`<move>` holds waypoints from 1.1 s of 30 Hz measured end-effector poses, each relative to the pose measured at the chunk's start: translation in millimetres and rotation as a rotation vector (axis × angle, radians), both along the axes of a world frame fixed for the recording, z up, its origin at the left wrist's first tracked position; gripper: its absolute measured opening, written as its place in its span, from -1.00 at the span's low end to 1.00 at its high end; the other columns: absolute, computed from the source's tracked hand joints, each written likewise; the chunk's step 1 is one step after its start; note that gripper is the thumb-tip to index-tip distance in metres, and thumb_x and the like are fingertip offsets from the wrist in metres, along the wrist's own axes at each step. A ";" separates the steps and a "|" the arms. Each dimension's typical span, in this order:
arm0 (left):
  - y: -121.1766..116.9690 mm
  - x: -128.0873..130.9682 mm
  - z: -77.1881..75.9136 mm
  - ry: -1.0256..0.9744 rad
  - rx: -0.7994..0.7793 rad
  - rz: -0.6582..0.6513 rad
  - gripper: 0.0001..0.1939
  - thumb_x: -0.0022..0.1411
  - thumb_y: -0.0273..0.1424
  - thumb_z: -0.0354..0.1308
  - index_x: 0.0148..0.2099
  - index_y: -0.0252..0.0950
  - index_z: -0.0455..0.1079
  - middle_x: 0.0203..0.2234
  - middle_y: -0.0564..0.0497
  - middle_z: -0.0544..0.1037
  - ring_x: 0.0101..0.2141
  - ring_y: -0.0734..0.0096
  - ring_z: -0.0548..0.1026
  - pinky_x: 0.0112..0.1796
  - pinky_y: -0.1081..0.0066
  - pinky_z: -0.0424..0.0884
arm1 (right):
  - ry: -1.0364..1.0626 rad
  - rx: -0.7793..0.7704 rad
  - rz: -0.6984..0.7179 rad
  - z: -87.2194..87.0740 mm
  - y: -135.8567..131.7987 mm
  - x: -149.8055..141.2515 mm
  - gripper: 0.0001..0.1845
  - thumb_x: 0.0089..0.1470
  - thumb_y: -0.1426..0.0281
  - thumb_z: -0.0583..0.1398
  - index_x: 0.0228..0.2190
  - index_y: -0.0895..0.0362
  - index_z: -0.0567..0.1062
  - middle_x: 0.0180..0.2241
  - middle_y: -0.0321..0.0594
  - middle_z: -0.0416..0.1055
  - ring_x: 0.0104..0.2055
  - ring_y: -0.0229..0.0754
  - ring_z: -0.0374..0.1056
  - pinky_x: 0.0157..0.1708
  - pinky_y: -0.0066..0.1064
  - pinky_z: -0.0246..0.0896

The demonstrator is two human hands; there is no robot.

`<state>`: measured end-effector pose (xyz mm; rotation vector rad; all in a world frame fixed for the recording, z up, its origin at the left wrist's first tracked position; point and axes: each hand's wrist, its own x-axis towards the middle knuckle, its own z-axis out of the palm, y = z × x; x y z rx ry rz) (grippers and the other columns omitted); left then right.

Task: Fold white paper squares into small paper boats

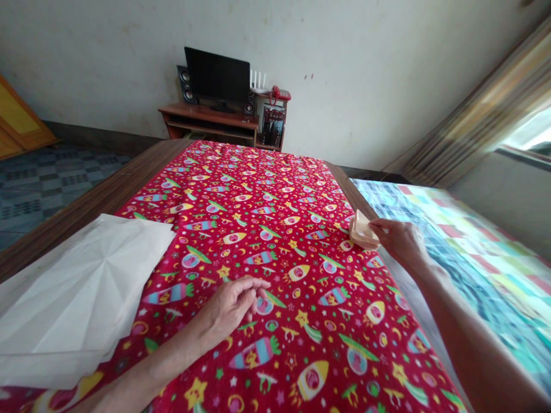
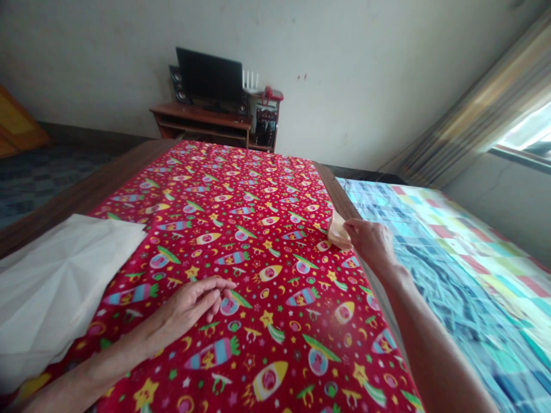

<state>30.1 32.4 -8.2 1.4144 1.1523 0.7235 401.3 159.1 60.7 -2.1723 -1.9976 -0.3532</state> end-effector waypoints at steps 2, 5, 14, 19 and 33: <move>-0.1 0.0 -1.2 -0.008 0.007 0.000 -0.57 0.20 -0.19 -0.06 -0.05 -0.36 0.41 -0.43 -0.01 0.49 -0.60 0.55 0.37 -0.53 0.51 0.33 | -0.002 -0.028 -0.001 -0.7 2.5 1.1 -0.66 0.10 0.28 0.07 -0.22 0.08 0.59 -0.34 -0.13 0.56 -0.39 -0.07 0.40 -0.48 -0.39 0.01; 0.1 0.1 -4.9 -0.024 0.014 -0.001 -0.59 0.22 -0.19 -0.06 -0.07 -0.35 0.41 -0.40 -0.03 0.50 -0.59 0.55 0.37 -0.53 0.52 0.33 | 0.048 -0.039 0.018 -1.4 4.7 3.3 -0.66 0.09 0.29 0.07 -0.23 0.11 0.59 -0.33 -0.10 0.56 -0.37 -0.07 0.41 -0.47 -0.40 0.04; 0.0 -0.2 -6.4 -0.014 0.002 0.000 -0.57 0.22 -0.18 -0.08 -0.06 -0.35 0.40 -0.40 -0.03 0.50 -0.58 0.53 0.38 -0.51 0.50 0.35 | 0.072 0.066 0.004 -0.2 3.6 6.5 -0.67 0.05 0.28 0.08 -0.27 0.11 0.59 -0.37 -0.13 0.56 -0.40 -0.09 0.40 -0.49 -0.40 0.00; 0.0 0.1 -7.7 -0.013 0.007 0.005 -0.58 0.22 -0.18 -0.07 -0.06 -0.35 0.40 -0.41 -0.03 0.50 -0.58 0.52 0.38 -0.52 0.49 0.35 | 0.071 0.031 -0.001 -4.1 6.5 9.1 -0.66 0.06 0.27 0.07 -0.27 0.10 0.60 -0.36 -0.13 0.56 -0.40 -0.08 0.40 -0.49 -0.40 0.01; 0.9 -0.7 -9.8 -0.012 0.023 -0.017 -0.57 0.24 -0.19 -0.08 -0.03 -0.36 0.40 -0.49 0.02 0.45 -0.60 0.54 0.35 -0.54 0.52 0.30 | 0.165 0.077 0.161 -8.5 -17.1 -39.7 -0.67 0.08 0.25 0.06 -0.33 0.09 0.59 -0.42 -0.17 0.55 -0.45 -0.17 0.40 -0.49 -0.45 0.03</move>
